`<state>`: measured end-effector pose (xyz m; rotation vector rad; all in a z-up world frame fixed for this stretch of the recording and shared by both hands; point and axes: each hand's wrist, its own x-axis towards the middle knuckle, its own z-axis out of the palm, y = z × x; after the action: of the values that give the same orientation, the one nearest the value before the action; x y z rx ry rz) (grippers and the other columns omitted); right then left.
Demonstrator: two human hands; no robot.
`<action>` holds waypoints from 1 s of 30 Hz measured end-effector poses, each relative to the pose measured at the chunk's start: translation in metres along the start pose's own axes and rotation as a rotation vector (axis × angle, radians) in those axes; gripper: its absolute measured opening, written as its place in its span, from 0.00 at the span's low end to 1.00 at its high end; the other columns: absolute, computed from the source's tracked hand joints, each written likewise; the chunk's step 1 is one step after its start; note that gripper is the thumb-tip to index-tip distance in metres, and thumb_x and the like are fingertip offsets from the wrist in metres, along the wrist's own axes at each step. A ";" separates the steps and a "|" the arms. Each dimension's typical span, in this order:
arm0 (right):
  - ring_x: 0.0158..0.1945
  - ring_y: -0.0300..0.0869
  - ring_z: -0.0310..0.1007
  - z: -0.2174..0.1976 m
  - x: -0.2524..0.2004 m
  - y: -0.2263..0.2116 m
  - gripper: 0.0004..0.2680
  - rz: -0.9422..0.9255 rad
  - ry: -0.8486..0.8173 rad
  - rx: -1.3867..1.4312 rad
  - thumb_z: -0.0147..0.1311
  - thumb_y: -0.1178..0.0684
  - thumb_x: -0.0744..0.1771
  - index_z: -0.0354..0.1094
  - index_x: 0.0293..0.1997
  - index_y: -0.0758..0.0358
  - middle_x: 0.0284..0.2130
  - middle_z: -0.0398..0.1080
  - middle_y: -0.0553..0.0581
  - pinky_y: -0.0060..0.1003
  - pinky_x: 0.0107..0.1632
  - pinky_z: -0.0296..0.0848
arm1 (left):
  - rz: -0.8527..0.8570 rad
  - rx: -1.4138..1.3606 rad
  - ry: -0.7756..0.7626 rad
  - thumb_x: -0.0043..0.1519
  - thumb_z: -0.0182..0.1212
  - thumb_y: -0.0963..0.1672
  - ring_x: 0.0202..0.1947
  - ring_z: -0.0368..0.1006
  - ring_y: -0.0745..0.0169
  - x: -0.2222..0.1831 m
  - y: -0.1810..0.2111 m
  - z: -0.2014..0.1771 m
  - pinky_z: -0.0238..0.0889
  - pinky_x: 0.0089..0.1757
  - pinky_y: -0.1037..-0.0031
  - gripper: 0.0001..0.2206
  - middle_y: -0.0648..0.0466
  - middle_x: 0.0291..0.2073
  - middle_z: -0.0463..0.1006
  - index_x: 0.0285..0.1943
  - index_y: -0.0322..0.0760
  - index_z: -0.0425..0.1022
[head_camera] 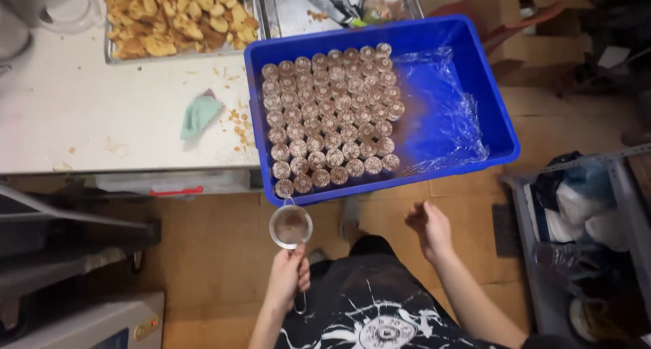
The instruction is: Dusting small white desserts with cocoa powder using a handheld sieve.
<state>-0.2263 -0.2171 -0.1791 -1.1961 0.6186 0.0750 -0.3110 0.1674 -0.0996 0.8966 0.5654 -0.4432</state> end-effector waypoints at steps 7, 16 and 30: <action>0.34 0.46 0.72 0.000 -0.029 0.004 0.09 0.024 -0.026 0.185 0.45 0.47 0.73 0.64 0.38 0.57 0.28 0.67 0.52 0.46 0.45 0.72 | -0.108 0.085 -0.046 0.69 0.52 0.50 0.10 0.52 0.72 -0.029 0.000 0.007 0.44 0.16 0.77 0.14 0.60 0.15 0.59 0.35 0.39 0.61; 0.37 0.43 0.74 0.006 0.000 -0.049 0.06 -0.064 -0.088 0.135 0.53 0.51 0.71 0.68 0.41 0.62 0.33 0.72 0.54 0.43 0.47 0.74 | -0.109 0.061 -0.159 0.70 0.52 0.49 0.10 0.52 0.72 -0.008 0.015 0.071 0.43 0.17 0.77 0.14 0.60 0.16 0.59 0.35 0.40 0.60; 0.66 0.51 0.65 0.054 0.091 -0.189 0.26 0.028 -0.511 0.103 0.27 0.35 0.72 0.59 0.65 0.70 0.62 0.66 0.66 0.46 0.68 0.62 | -0.152 0.230 -0.445 0.73 0.50 0.48 0.14 0.50 0.76 0.131 0.023 0.269 0.44 0.19 0.79 0.12 0.62 0.19 0.57 0.41 0.37 0.65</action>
<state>-0.0583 -0.2656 -0.0519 -1.0149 0.1868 0.3567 -0.1235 -0.0581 -0.0337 0.9391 0.1748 -0.8335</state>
